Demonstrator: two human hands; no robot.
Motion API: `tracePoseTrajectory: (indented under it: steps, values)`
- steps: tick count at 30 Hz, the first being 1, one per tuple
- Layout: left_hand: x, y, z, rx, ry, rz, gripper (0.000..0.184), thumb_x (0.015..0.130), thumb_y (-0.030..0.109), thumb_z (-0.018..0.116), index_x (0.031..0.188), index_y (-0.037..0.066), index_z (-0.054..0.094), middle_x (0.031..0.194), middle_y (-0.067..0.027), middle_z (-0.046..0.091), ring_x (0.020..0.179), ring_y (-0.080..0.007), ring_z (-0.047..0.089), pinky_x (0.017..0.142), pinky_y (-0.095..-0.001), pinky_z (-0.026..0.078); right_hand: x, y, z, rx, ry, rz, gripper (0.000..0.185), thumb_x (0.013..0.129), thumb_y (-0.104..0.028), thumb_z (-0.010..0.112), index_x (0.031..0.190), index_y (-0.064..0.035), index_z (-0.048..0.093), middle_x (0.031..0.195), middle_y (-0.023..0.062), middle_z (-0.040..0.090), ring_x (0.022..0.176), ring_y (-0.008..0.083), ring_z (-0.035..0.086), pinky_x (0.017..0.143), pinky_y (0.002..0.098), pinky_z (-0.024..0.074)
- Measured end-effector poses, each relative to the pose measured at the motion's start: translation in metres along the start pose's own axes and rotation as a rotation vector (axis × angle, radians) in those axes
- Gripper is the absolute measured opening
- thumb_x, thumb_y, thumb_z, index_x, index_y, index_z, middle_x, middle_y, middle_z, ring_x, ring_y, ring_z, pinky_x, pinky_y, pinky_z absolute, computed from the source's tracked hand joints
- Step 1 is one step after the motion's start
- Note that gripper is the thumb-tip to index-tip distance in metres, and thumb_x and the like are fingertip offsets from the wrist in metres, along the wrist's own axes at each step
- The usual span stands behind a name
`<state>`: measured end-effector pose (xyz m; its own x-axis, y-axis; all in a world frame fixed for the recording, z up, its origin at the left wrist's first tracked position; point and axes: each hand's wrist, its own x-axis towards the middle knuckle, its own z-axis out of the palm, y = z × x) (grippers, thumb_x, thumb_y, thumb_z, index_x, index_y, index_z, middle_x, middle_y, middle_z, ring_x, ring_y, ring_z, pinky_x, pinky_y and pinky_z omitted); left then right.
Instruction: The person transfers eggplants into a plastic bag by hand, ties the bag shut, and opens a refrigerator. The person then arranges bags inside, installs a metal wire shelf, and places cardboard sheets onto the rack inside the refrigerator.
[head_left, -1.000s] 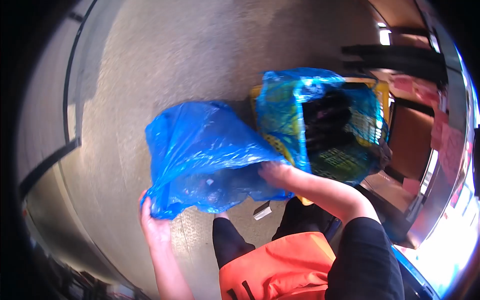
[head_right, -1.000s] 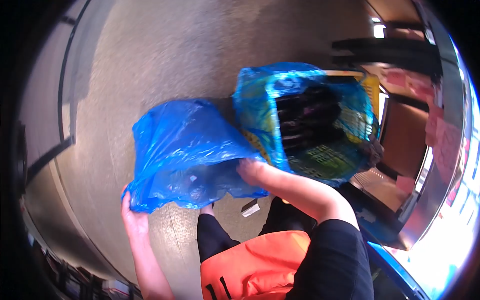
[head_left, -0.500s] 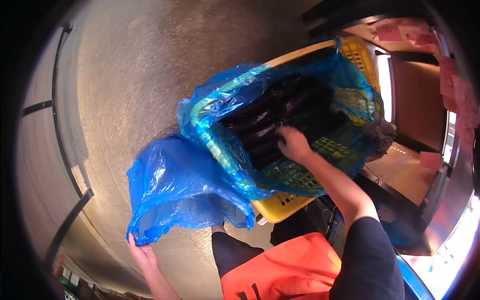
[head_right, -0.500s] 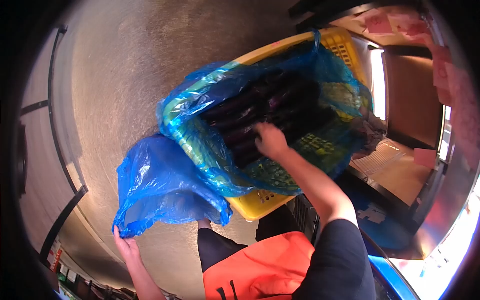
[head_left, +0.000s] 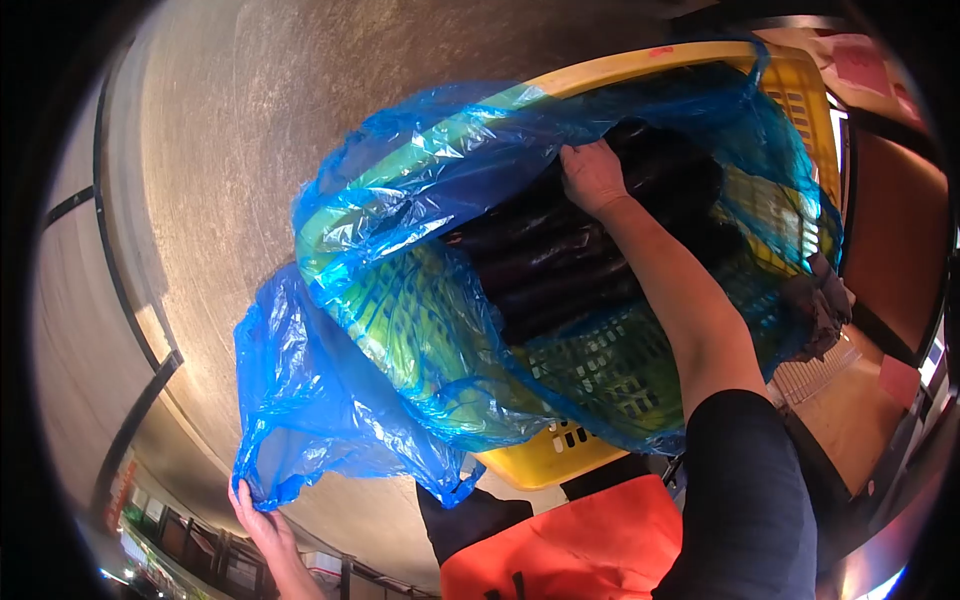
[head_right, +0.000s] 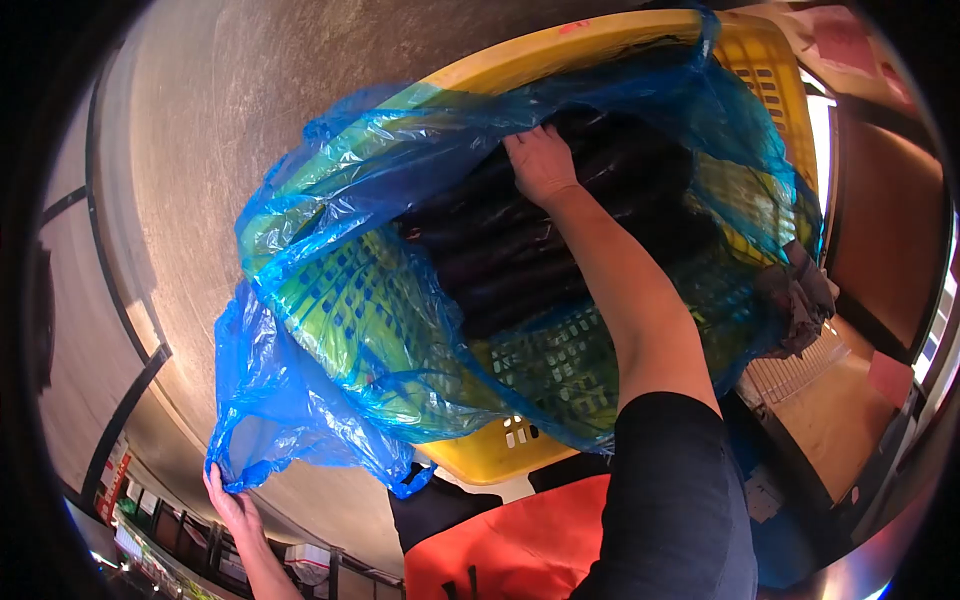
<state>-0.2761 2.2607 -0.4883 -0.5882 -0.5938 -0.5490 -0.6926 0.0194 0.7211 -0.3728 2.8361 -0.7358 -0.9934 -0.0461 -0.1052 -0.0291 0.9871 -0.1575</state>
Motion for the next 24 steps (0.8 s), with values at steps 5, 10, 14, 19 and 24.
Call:
tracePoseTrajectory:
  steps: [5, 10, 14, 19, 24]
  values:
    - [-0.004, 0.0, 0.004, 0.001, -0.005, -0.036, 0.031, 0.085, 0.015, 0.053, 0.114, 0.004, 0.047, 0.107, -0.0061, 0.053, 0.098, -0.0163, 0.05, 0.088, -0.0291, 0.041, 0.02, -0.025, -0.001, 0.049, -0.208, 0.168, 0.019, 0.073, -0.014, 0.054, 0.09, -0.009, 0.06, 0.1, 0.009, 0.056, 0.098, 0.0256, 0.053, 0.08, 0.0377, 0.0439]
    - [-0.001, -0.001, 0.008, -0.045, -0.049, -0.039, 0.029, 0.084, 0.015, 0.054, 0.112, 0.005, 0.049, 0.107, -0.0051, 0.054, 0.099, -0.0161, 0.05, 0.088, -0.0293, 0.041, 0.039, -0.044, -0.01, -0.112, -0.264, 0.069, 0.021, 0.078, -0.016, 0.05, 0.096, -0.0111, 0.059, 0.102, 0.0086, 0.055, 0.099, 0.0257, 0.052, 0.082, 0.0383, 0.0417]
    - [-0.001, -0.001, 0.011, -0.022, -0.023, -0.065, 0.029, 0.085, 0.015, 0.053, 0.112, 0.004, 0.05, 0.108, -0.0056, 0.053, 0.1, -0.0163, 0.05, 0.088, -0.0293, 0.041, 0.043, -0.036, 0.007, 0.099, -0.067, 0.086, 0.022, 0.079, -0.014, 0.049, 0.099, -0.0137, 0.058, 0.104, 0.0097, 0.054, 0.101, 0.0266, 0.05, 0.087, 0.0415, 0.0382]
    - [0.0, -0.004, 0.002, -0.036, -0.076, -0.026, 0.032, 0.085, 0.015, 0.052, 0.114, 0.003, 0.049, 0.108, -0.0067, 0.053, 0.1, -0.0166, 0.05, 0.089, -0.0291, 0.04, 0.01, -0.036, -0.015, -0.119, -0.11, -0.224, 0.035, 0.07, -0.023, 0.062, 0.103, -0.0156, 0.052, 0.106, 0.009, 0.051, 0.1, 0.0268, 0.051, 0.087, 0.0397, 0.038]
    - [-0.003, 0.005, 0.006, -0.067, -0.1, -0.054, 0.033, 0.084, 0.012, 0.054, 0.115, 0.003, 0.048, 0.109, -0.0072, 0.053, 0.1, -0.0169, 0.05, 0.089, -0.0292, 0.04, -0.046, -0.059, -0.085, 0.127, -0.447, 0.096, 0.057, 0.057, -0.028, 0.07, 0.108, -0.0133, 0.05, 0.098, 0.0118, 0.057, 0.089, 0.0285, 0.057, 0.078, 0.0372, 0.0463]
